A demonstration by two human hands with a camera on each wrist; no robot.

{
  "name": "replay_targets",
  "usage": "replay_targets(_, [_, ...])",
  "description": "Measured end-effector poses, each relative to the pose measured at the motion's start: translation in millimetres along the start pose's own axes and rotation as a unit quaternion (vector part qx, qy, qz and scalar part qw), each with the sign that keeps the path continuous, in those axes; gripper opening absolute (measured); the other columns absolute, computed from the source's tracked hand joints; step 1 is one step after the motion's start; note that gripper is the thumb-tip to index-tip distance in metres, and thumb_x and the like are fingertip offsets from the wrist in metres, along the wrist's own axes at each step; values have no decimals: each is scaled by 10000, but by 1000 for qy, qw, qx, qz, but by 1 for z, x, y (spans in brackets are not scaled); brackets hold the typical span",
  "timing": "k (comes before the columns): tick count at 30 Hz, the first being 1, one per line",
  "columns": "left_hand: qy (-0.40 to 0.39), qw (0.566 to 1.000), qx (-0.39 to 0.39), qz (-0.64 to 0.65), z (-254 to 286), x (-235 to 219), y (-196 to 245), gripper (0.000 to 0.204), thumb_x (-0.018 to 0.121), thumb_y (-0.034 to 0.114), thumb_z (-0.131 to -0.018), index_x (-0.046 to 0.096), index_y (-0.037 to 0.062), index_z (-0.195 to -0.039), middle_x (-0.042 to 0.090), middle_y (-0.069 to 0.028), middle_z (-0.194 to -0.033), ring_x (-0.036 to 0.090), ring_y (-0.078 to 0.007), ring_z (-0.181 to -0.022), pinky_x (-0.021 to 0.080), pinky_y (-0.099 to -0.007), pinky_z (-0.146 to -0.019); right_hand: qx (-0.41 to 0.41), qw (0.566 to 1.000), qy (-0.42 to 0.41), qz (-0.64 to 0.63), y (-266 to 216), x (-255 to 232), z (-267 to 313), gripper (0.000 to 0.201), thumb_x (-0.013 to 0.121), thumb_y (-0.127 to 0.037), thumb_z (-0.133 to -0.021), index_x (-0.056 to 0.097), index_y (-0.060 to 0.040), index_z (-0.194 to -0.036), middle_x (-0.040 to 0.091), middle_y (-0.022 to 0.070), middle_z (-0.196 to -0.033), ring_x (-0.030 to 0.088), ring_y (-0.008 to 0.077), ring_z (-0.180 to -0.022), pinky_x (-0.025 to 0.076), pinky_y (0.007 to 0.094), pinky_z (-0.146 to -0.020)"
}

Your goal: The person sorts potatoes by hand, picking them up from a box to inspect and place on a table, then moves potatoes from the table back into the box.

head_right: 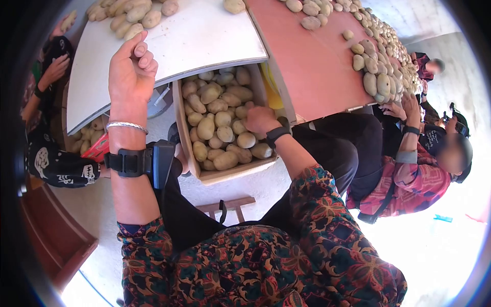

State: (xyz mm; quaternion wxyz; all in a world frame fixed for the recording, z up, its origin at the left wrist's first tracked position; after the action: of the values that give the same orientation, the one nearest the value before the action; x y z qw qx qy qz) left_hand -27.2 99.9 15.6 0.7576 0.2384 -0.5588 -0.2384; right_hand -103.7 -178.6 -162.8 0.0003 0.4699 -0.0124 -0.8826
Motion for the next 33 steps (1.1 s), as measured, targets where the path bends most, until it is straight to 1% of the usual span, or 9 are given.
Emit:
replay_targets(10, [6,1000,11,-9,2,1,-2,195,631,106,-886,564,-9,-1029,447,19,-663,380,-87,-509,295,-231,-482,-44,988,75,-126,-4,8,-26,573,605,-364,-839,518,-1,-1273,608,253,-1198,606,372,-1104,497,448,-907])
replay_targets(13, [13,1000,15,-11,2,1,-1,182,633,103,-884,568,-7,-1014,448,19,-663,378,-87,-508,296,-233,-482,45,973,32,-224,-3,2,-23,500,617,-355,-825,603,-3,-1180,634,258,-1147,618,386,-1075,497,434,-908])
replay_targets(15, [18,1000,14,-13,2,1,-1,173,633,101,-883,571,-5,-1006,450,18,-663,377,-88,-507,295,-234,-482,106,889,0,-446,-1,-2,-12,437,609,-337,-824,652,10,-1087,653,263,-1107,637,374,-1038,499,429,-899])
replay_targets(16, [13,1000,15,-12,1,1,0,169,632,98,-883,574,-5,-1004,450,18,-663,374,-88,-507,295,-235,-483,108,889,-1,-445,-3,-8,-4,437,609,-337,-824,652,10,-1087,653,263,-1107,637,374,-1038,499,429,-899])
replay_targets(18, [9,1000,15,-10,1,1,0,165,632,95,-883,577,-5,-1002,450,17,-662,371,-89,-507,295,-236,-483,70,964,133,-220,-7,-25,13,449,631,-323,-808,627,30,-1087,643,243,-1121,655,342,-1004,516,432,-849])
replay_targets(22, [17,1000,12,-3,1,0,-1,176,640,86,-878,580,-9,-1013,447,17,-658,363,-89,-509,294,-235,-483,6,991,130,8,-1,-6,19,468,655,-293,-793,577,15,-1136,628,202,-1105,659,309,-994,531,433,-795])
replay_targets(24, [22,1000,12,0,0,-2,0,181,643,85,-876,580,-11,-1017,447,17,-657,361,-90,-510,294,-235,-483,-10,991,62,121,-3,2,19,508,678,-239,-774,518,-47,-1217,605,149,-1089,628,320,-1033,536,438,-776])
replay_targets(27, [22,1000,12,0,0,-2,0,178,645,83,-876,583,-12,-1013,449,16,-659,365,-90,-511,293,-233,-482,-64,974,142,165,-13,15,16,547,677,-165,-763,485,-79,-1267,578,156,-1132,584,333,-1079,540,454,-773])
replay_targets(33, [32,999,12,-5,-3,-4,1,170,641,87,-879,593,-14,-1007,453,18,-659,370,-89,-512,293,-232,-483,-132,986,93,32,-9,7,33,539,639,-53,-753,478,-56,-1267,405,236,-1369,506,400,-1155,491,471,-908])
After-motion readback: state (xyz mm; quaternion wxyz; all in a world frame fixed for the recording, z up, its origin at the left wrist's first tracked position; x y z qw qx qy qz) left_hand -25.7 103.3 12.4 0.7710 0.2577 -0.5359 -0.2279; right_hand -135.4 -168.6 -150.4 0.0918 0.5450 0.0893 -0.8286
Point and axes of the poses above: each hand's wrist, its own z-axis away from the middle knuckle, its own x-axis out of the palm, y = z × x, the point moved 4 cm from there along -z, towards the middle knuckle
